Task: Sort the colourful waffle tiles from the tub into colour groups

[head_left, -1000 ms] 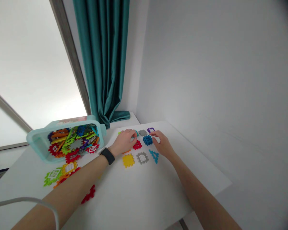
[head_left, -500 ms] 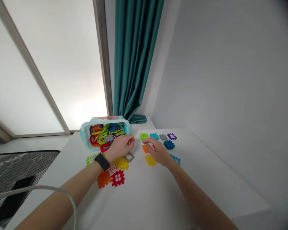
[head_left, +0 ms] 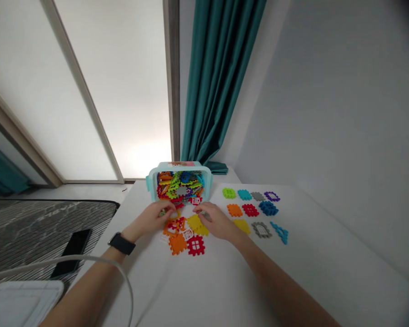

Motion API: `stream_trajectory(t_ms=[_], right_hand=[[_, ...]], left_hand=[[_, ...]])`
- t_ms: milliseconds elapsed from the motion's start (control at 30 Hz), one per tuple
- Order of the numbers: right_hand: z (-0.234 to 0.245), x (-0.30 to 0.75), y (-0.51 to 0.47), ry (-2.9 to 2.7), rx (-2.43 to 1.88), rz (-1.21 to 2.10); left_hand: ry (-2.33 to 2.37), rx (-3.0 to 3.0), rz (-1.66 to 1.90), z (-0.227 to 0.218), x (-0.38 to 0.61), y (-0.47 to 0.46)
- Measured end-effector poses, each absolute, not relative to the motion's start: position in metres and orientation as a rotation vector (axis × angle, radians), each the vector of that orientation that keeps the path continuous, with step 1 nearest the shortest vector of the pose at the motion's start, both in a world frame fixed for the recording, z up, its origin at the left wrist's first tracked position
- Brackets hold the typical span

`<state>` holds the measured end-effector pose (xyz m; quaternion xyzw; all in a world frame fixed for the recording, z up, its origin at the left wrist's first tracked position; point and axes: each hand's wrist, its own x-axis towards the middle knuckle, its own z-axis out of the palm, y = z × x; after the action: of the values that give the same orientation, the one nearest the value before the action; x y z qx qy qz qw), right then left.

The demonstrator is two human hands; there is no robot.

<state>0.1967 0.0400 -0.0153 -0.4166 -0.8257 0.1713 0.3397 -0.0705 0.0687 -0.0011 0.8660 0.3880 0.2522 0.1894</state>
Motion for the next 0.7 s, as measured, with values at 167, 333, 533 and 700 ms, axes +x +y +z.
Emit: stream_trajectory(t_ms=[167, 333, 533, 700], right_hand=[[-0.032, 0.187, 0.041, -2.165, -1.062, 0.383], [-0.052, 0.188, 0.039, -2.193, -1.056, 0.342], [-0.057, 0.190, 0.032, -2.175, -1.066, 0.369], [-0.055, 0.190, 0.029, -2.140, -1.071, 0.391]], left_hand=[[1.091, 2.475, 0.805, -0.001, -0.090, 0.068], [1.148, 2.546, 0.671, -0.004, -0.108, 0.068], [1.210, 2.575, 0.482, -0.016, -0.115, 0.066], [1.218, 2.582, 0.487, -0.017, -0.107, 0.064]])
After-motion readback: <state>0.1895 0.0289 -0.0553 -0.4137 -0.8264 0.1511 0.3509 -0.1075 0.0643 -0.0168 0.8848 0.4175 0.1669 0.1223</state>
